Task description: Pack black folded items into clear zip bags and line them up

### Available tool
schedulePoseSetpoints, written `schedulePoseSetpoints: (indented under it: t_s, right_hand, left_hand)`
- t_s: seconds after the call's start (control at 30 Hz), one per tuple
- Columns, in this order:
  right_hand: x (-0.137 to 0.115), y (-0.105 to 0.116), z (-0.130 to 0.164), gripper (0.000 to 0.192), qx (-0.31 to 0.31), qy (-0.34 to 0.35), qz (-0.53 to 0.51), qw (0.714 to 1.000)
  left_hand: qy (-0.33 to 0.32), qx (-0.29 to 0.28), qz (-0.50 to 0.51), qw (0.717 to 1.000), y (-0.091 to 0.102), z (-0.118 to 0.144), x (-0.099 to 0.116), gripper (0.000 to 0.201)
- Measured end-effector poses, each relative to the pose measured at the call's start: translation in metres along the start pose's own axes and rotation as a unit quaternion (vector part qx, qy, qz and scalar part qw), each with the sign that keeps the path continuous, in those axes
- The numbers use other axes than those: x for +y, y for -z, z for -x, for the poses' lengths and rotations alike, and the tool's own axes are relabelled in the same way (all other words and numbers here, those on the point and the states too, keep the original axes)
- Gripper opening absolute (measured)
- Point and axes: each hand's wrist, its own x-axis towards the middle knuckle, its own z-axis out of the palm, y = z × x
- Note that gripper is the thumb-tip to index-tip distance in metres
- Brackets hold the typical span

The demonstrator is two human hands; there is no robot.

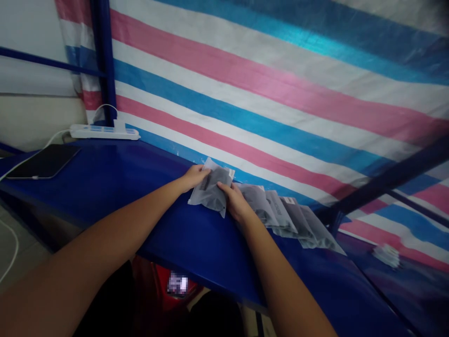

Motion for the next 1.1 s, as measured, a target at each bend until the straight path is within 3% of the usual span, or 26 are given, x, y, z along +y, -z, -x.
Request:
schedulePoseSetpoints:
  t_s: [0.2, 0.67, 0.87, 1.1]
  right_hand:
    - [0.0007, 0.0006, -0.0006, 0.048, -0.002, -0.003, -0.001, 1.0]
    - [0.0016, 0.0008, -0.0016, 0.046, 0.024, -0.004, 0.009, 1.0]
    - [0.0048, 0.002, -0.0046, 0.048, 0.024, -0.001, 0.009, 1.0]
    - [0.005, 0.0052, -0.0059, 0.047, 0.067, -0.003, -0.014, 0.998]
  left_hand:
    - [-0.008, 0.025, -0.01, 1.0, -0.0008, -0.0009, 0.002, 0.019]
    - [-0.031, 0.022, -0.064, 0.997, 0.0007, -0.0068, -0.005, 0.02]
    - [-0.021, 0.029, -0.065, 0.997, 0.0001, -0.0066, -0.0048, 0.019]
    - [0.024, 0.017, -0.038, 0.999, 0.0016, -0.0012, 0.0008, 0.027]
